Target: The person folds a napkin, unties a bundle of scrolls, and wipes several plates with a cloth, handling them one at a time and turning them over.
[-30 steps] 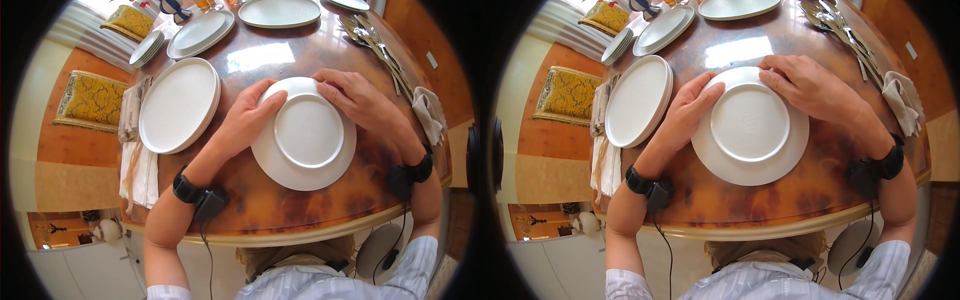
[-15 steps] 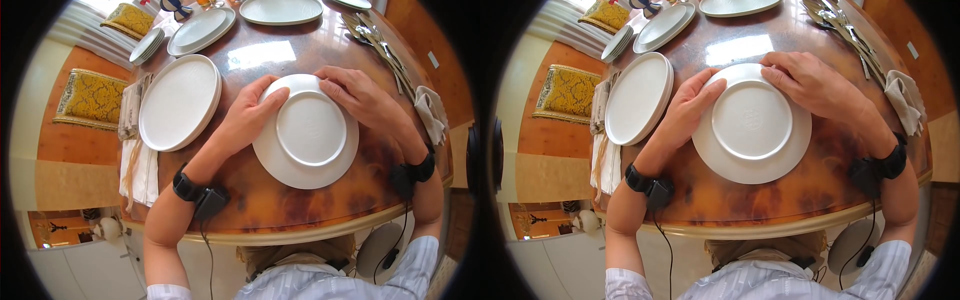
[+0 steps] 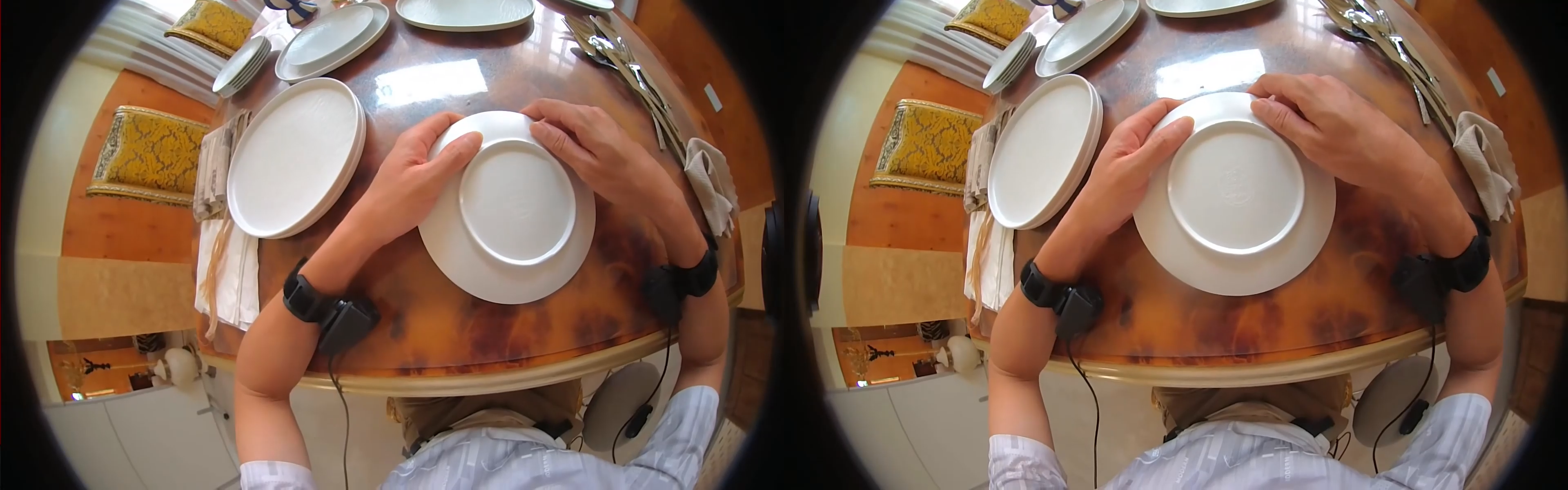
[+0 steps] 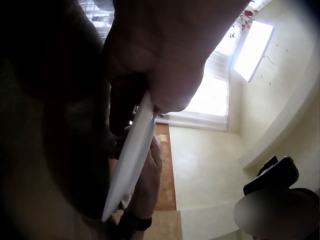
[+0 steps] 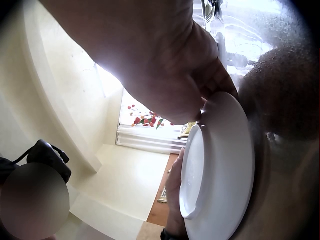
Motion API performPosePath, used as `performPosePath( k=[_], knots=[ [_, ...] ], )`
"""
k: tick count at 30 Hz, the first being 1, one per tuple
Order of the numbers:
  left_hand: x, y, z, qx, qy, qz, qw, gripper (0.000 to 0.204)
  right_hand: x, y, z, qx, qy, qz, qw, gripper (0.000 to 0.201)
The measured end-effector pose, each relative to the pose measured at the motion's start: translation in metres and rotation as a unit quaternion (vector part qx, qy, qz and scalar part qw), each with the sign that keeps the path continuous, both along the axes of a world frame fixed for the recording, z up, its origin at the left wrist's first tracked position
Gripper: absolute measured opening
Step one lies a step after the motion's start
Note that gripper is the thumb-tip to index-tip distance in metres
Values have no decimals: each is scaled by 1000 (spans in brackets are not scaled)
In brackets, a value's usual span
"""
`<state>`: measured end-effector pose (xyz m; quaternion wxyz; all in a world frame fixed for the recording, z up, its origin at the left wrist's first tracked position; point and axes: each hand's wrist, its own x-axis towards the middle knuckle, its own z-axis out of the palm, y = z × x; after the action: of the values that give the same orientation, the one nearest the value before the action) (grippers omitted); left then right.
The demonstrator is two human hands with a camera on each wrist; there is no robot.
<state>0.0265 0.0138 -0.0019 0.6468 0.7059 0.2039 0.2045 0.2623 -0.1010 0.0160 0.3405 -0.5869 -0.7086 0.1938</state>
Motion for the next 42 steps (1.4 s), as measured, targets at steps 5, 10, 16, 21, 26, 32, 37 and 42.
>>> performPosePath(
  k=[5, 10, 16, 21, 26, 32, 37, 42],
  knots=[
    [0, -1, 2, 9, 8, 1, 1000, 39, -1, -1, -2, 11, 1, -2, 1000, 33],
    [1, 1, -2, 8, 7, 4, 1000, 40, 5, 0, -8, 23, -27, -4, 999, 33],
    [-1, 0, -1, -7, 11, -9, 1000, 39, 8, 1, -11, 17, -37, -8, 999, 34],
    [0, 1, -3, -10, -5, -18, 1000, 39, 10, 3, -13, 20, -60, -6, 998, 33],
    [1, 0, -3, 3, -10, -10, 1000, 40, 11, 3, -16, 35, -67, -9, 997, 33],
    [0, 0, -1, -49, -5, -14, 999, 39, 5, 0, -8, 18, -47, -10, 999, 34],
    [-1, 5, -1, -135, -25, -45, 989, 39, 4, 1, -6, 9, -33, -5, 999, 34],
    [-1, 5, -1, -138, -29, -51, 989, 39, 3, 0, -5, -3, -22, -1, 1000, 34]
  ],
)
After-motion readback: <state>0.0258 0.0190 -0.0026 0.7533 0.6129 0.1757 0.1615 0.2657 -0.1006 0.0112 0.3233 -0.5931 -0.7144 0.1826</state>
